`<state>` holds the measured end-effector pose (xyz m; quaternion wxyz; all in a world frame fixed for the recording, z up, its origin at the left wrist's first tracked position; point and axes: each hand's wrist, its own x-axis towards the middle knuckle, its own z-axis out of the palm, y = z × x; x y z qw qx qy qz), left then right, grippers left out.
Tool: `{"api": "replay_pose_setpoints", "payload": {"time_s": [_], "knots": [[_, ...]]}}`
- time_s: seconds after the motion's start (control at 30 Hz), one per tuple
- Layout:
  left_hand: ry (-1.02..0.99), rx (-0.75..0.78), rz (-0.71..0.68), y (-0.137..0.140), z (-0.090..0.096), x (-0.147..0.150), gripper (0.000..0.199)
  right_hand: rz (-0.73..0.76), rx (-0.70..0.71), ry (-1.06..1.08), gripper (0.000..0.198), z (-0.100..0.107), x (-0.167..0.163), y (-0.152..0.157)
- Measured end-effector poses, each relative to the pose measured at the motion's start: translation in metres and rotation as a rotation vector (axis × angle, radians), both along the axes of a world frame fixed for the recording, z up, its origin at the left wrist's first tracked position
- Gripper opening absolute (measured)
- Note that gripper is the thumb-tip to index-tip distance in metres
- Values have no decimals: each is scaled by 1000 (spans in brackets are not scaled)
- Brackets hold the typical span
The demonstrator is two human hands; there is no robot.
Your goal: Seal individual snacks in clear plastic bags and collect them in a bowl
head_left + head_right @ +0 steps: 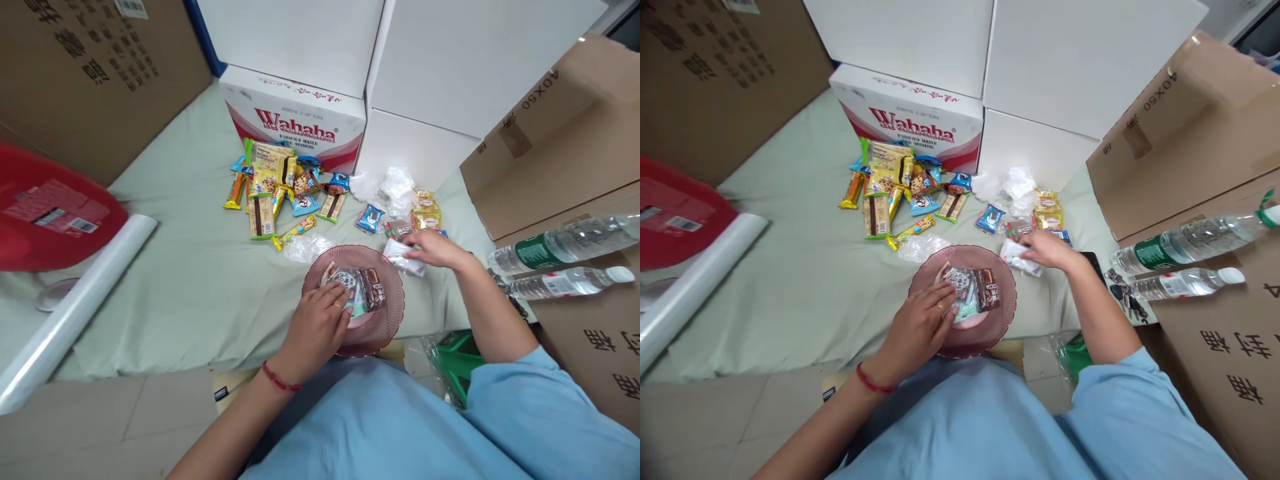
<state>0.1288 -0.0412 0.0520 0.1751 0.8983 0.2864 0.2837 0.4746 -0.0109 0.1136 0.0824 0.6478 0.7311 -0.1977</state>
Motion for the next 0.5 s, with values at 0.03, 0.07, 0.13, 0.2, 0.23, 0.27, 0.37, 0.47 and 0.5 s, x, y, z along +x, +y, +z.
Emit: {"api": "replay_pose_setpoints", "payload": {"time_s": [0.03,0.07,0.13,0.2,0.23,0.27,0.37,0.47,0.5], "knots": [[-107,-3,14,2,2,-3,23,-48,52,51,27,12,6,-11],[-203,-12,42,4,4,-5,22,-89,96,114,31,25,9,-21],[-330,-32,127,6,8,-9,20,-109,137,258,36,50,3,-37],[-381,-40,208,5,11,-11,20,-1,103,389,36,64,-20,-45],[-393,-40,229,3,12,-11,21,95,66,435,34,64,-37,-46],[-407,-32,235,1,13,-12,22,199,22,461,31,59,-57,-44],[-426,30,195,-9,14,-14,27,430,-105,396,22,23,-117,-34],[-248,35,93,-16,12,-16,24,430,-162,205,18,-13,-156,-28],[-146,18,56,-17,10,-17,22,425,-172,174,18,-18,-161,-27]]}}
